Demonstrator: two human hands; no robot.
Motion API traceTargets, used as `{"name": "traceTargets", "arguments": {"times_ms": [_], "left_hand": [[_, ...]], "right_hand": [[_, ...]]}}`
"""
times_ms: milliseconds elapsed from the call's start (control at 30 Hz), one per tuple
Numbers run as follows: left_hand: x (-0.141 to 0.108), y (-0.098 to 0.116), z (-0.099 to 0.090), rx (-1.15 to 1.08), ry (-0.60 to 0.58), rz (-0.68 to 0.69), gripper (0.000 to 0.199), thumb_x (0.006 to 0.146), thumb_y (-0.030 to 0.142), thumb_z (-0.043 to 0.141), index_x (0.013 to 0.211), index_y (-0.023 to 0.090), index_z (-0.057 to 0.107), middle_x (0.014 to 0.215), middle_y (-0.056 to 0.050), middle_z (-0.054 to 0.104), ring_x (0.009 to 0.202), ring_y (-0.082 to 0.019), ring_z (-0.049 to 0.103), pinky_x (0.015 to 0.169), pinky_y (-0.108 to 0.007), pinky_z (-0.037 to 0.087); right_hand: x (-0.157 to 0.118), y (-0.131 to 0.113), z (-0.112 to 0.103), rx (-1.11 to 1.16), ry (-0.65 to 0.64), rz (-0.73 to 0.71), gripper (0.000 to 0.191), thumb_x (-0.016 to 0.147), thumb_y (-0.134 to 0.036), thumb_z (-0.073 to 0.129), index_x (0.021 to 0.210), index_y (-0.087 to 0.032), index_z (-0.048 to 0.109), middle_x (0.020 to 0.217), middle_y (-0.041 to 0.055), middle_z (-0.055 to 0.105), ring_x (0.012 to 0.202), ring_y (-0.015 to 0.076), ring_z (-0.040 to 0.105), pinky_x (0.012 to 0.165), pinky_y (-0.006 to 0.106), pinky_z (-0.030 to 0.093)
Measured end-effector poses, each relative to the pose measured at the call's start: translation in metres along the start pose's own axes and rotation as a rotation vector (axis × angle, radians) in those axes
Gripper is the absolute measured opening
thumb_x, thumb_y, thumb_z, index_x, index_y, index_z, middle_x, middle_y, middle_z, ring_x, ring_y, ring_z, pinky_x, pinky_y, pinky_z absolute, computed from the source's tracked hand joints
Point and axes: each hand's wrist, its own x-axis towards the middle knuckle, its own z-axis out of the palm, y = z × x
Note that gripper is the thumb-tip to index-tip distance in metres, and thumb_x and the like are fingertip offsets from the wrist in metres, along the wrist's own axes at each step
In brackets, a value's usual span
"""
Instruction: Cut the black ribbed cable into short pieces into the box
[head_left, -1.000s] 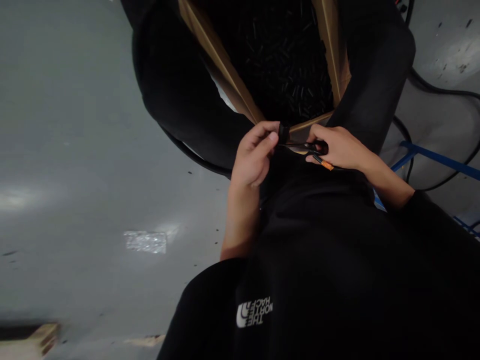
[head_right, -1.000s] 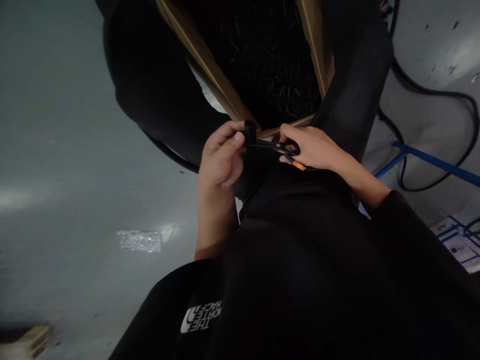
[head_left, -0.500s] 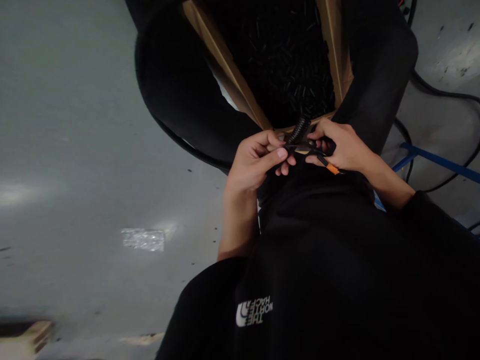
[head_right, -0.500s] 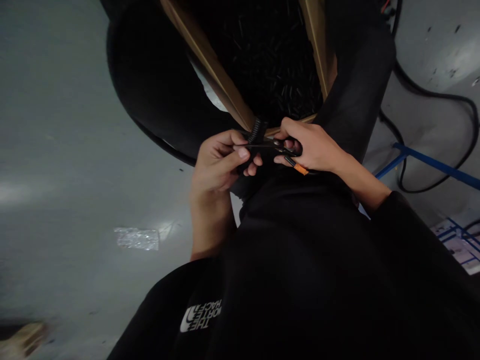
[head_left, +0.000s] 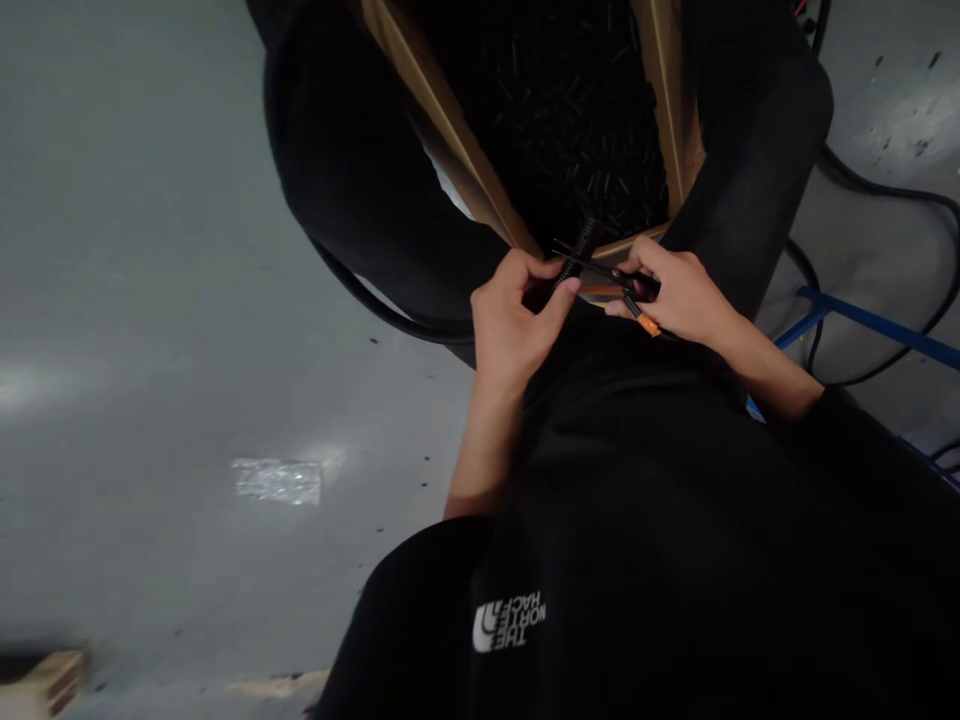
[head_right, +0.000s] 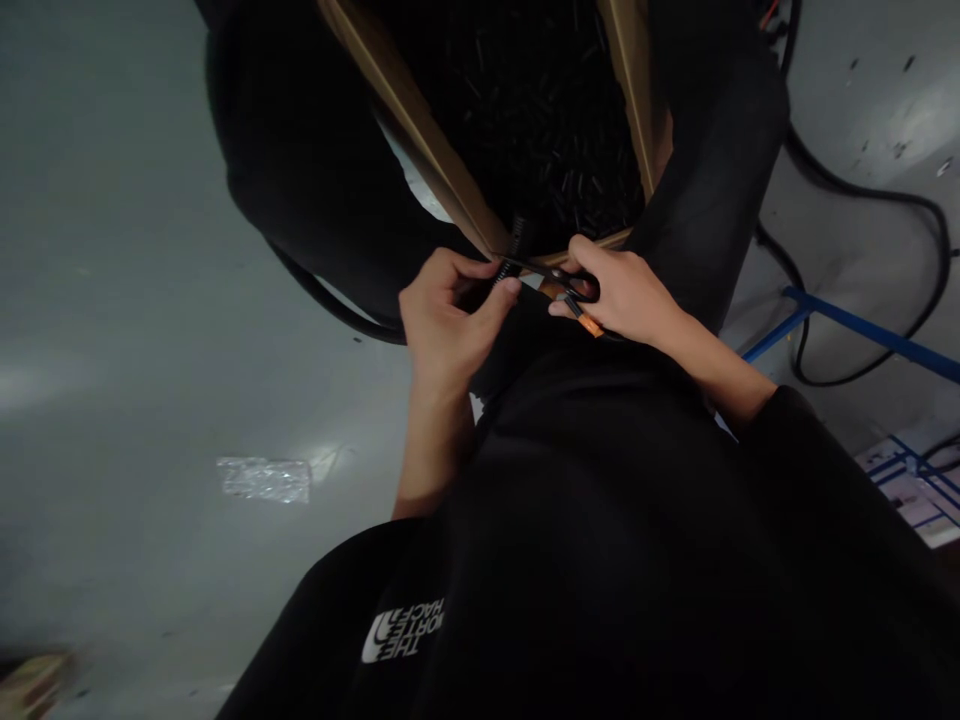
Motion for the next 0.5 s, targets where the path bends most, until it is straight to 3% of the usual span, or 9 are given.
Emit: {"name": "traceTargets", "arguments": {"times_ms": [200, 367, 500], "left_hand": [[-0.004, -0.005, 0.005, 0.039, -0.078, 0.010, 0.027, 0.095, 0.047, 0.083, 0.096, 0.025, 0.066, 0.100, -0.002, 0.079, 0.094, -0.022, 0.076, 0.090, -0.036, 0.060], [0.003, -0.028, -0.014, 0.079, -0.066, -0.070, 0.030, 0.096, 0.050, 0.081, 0.106, 0.023, 0.070, 0.093, -0.002, 0.079, 0.078, -0.018, 0.073, 0.080, -0.033, 0.058], [0.009, -0.042, -0.023, -0.143, -0.039, -0.080, 0.050, 0.096, 0.070, 0.076, 0.115, 0.024, 0.071, 0.089, -0.003, 0.074, 0.070, -0.016, 0.069, 0.070, -0.032, 0.059]], "right_hand": [[0.003, 0.007, 0.008, 0.035, 0.010, 0.004, 0.046, 0.087, -0.053, 0.085, 0.118, -0.025, 0.066, 0.094, -0.0005, 0.073, 0.082, 0.0175, 0.067, 0.078, 0.032, 0.049], [0.002, 0.016, 0.006, 0.017, 0.011, -0.024, 0.040, 0.087, -0.052, 0.086, 0.108, -0.023, 0.066, 0.098, 0.0014, 0.075, 0.083, 0.0170, 0.066, 0.079, 0.031, 0.048], [0.003, 0.024, 0.006, -0.015, -0.012, 0.004, 0.042, 0.085, -0.048, 0.088, 0.113, -0.023, 0.067, 0.097, 0.0018, 0.073, 0.084, 0.0180, 0.066, 0.080, 0.032, 0.048]]}}
